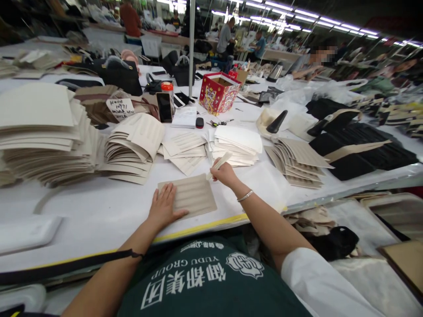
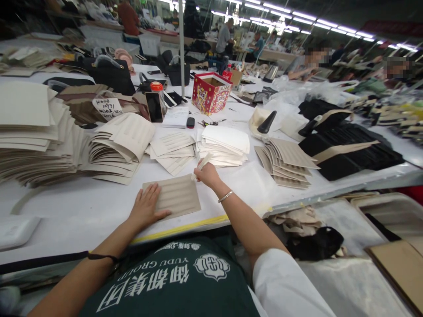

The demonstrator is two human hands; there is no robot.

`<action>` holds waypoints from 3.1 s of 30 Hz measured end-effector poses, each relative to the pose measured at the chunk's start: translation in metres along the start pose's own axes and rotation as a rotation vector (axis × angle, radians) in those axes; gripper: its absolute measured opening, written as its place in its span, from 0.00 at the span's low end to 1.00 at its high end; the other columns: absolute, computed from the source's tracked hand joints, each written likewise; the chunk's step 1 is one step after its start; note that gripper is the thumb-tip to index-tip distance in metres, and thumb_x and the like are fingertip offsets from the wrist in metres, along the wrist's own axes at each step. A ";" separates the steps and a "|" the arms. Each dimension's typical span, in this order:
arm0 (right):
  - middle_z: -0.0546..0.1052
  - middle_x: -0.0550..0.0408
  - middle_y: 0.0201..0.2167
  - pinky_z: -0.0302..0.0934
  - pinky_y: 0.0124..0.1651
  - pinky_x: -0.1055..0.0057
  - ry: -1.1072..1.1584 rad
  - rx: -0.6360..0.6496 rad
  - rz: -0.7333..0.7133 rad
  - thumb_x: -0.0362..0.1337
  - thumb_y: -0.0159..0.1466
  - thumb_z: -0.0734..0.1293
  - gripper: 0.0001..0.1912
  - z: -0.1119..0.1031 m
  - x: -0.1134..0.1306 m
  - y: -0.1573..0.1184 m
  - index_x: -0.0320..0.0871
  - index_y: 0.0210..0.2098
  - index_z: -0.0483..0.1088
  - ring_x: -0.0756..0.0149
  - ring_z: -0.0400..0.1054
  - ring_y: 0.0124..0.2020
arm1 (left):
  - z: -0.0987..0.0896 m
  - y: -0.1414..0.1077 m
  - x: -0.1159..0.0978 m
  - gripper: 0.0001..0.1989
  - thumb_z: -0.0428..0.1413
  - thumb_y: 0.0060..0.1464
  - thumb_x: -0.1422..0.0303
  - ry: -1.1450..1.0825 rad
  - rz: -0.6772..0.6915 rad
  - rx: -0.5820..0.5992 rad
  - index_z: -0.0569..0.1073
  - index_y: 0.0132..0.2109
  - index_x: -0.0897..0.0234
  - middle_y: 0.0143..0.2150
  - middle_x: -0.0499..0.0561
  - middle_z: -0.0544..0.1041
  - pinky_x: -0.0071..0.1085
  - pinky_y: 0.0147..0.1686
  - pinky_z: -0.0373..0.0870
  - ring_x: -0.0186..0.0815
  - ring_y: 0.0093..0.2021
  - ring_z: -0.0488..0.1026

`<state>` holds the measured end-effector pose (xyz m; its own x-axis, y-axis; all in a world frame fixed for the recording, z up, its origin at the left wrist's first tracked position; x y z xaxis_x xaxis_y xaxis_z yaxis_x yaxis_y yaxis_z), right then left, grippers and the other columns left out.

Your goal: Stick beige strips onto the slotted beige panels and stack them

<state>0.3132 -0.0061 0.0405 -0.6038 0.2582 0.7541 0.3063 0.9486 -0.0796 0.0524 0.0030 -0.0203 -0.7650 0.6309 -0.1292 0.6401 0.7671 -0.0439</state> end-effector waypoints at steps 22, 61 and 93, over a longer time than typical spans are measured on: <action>0.74 0.56 0.27 0.68 0.32 0.73 0.370 0.159 0.054 0.38 0.61 0.59 0.09 0.054 0.039 -0.060 0.41 0.39 0.67 0.67 0.72 0.29 | -0.008 -0.008 0.039 0.26 0.39 0.59 0.62 -0.022 -0.003 -0.020 0.56 0.63 0.62 0.65 0.53 0.53 0.47 0.62 0.42 0.40 0.65 0.49; 0.74 0.54 0.24 0.64 0.32 0.72 0.126 -0.127 0.065 0.44 0.59 0.60 0.13 -0.010 -0.048 -0.110 0.41 0.33 0.69 0.67 0.70 0.25 | -0.013 0.023 -0.081 0.34 0.44 0.55 0.49 -0.054 0.409 0.137 0.55 0.63 0.63 0.66 0.57 0.50 0.51 0.61 0.39 0.46 0.65 0.47; 0.74 0.56 0.26 0.57 0.35 0.77 -0.355 0.396 -0.435 0.30 0.61 0.60 0.09 0.031 0.015 -0.054 0.39 0.29 0.72 0.70 0.67 0.29 | -0.007 -0.014 0.004 0.43 0.50 0.48 0.44 -0.032 0.017 0.032 0.53 0.64 0.63 0.66 0.54 0.49 0.49 0.62 0.33 0.47 0.66 0.44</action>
<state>0.2643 -0.0478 0.0357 -0.8362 -0.1814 0.5175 -0.2702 0.9575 -0.1011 0.0403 -0.0045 -0.0128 -0.7517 0.6393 -0.1621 0.6552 0.7519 -0.0727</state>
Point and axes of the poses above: each hand's wrist, its own y-axis towards the middle knuckle, its own z-axis out of the palm, x = y × z, the point moved 3 cm from there along y, towards the middle knuckle
